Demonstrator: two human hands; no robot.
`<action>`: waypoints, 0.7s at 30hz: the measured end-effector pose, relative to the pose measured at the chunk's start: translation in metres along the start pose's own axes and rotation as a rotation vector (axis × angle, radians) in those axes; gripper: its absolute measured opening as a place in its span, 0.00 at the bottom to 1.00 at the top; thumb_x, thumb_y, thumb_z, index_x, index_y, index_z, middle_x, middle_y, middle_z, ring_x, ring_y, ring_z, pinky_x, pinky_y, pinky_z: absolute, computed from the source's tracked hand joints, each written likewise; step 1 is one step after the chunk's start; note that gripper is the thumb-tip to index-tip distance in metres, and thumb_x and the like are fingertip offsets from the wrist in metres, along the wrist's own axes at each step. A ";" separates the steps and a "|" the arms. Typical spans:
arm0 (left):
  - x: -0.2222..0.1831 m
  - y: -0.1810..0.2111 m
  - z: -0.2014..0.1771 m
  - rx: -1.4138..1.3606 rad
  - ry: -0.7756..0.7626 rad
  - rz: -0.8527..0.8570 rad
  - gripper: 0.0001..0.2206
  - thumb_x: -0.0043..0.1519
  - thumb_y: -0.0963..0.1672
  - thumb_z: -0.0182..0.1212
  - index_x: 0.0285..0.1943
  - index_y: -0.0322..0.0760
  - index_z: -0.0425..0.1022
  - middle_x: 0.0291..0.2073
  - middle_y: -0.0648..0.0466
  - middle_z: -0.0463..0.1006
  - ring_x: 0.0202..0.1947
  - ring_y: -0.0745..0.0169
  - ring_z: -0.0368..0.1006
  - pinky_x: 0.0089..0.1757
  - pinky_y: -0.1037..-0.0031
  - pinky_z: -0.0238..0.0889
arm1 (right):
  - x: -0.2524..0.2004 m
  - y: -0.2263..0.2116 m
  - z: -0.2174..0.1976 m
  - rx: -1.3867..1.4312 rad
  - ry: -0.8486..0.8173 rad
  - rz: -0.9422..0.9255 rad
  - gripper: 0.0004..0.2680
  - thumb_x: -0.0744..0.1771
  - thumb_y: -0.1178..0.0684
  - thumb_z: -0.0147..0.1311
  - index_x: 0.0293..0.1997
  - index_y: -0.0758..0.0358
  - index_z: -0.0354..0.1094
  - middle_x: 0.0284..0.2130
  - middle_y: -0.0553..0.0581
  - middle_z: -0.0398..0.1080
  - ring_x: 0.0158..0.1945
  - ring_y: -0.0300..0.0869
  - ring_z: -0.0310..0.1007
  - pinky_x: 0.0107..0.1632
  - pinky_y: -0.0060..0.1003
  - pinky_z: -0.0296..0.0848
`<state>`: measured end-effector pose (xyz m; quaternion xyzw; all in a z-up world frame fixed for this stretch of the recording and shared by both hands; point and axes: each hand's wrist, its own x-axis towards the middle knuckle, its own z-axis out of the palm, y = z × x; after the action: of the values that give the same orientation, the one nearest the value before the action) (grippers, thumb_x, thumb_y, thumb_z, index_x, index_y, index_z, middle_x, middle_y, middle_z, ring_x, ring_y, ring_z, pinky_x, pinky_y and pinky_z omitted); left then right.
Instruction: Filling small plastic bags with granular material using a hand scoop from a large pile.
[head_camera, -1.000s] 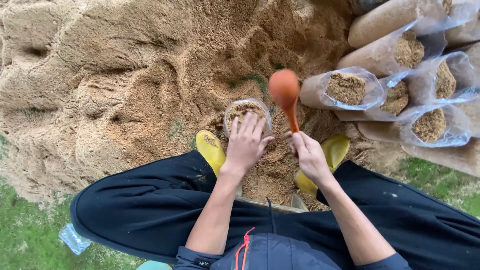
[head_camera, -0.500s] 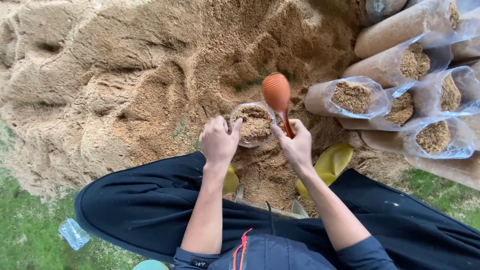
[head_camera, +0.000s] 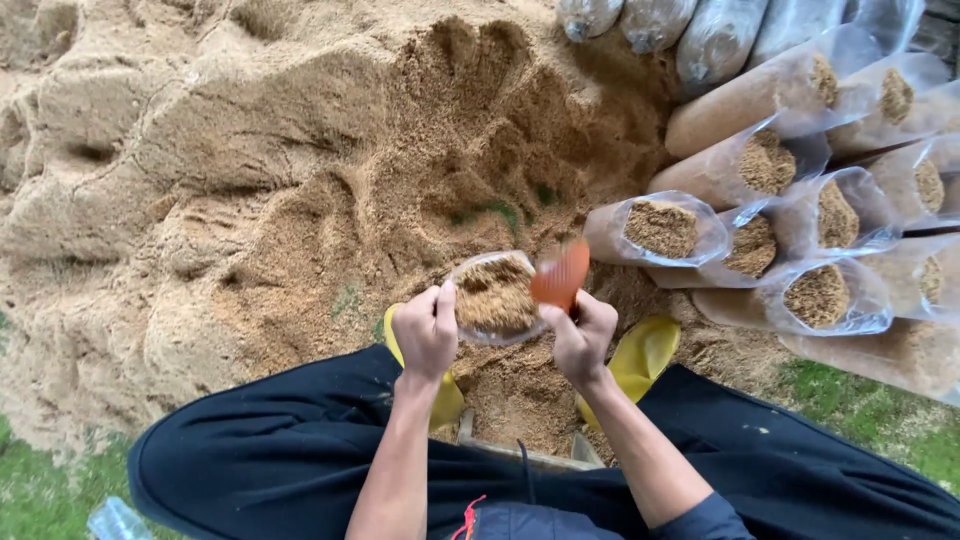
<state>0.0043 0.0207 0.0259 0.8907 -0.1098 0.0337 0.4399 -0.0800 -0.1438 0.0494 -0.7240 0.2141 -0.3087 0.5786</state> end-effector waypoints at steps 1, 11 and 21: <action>-0.001 0.004 0.000 -0.004 -0.001 0.004 0.23 0.65 0.48 0.55 0.14 0.43 0.60 0.08 0.49 0.61 0.14 0.48 0.66 0.25 0.76 0.58 | -0.002 0.009 0.000 -0.002 0.004 -0.003 0.12 0.60 0.56 0.61 0.14 0.53 0.59 0.09 0.45 0.52 0.15 0.32 0.50 0.20 0.30 0.54; 0.006 -0.006 0.033 0.171 -0.348 -0.236 0.20 0.66 0.51 0.49 0.25 0.36 0.73 0.20 0.41 0.77 0.30 0.35 0.77 0.35 0.50 0.68 | -0.015 0.099 0.001 -0.469 -0.057 0.243 0.08 0.62 0.45 0.60 0.24 0.53 0.70 0.12 0.58 0.66 0.19 0.52 0.68 0.29 0.42 0.67; 0.002 -0.012 0.024 0.022 -0.269 -0.043 0.21 0.66 0.45 0.50 0.16 0.41 0.70 0.08 0.52 0.71 0.13 0.53 0.69 0.25 0.68 0.63 | -0.003 0.067 -0.010 -0.459 0.049 0.083 0.07 0.62 0.51 0.59 0.19 0.51 0.68 0.09 0.57 0.60 0.16 0.51 0.64 0.27 0.39 0.66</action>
<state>0.0081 0.0086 0.0019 0.8941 -0.1483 -0.0944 0.4119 -0.0862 -0.1650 -0.0147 -0.8196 0.3220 -0.2453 0.4055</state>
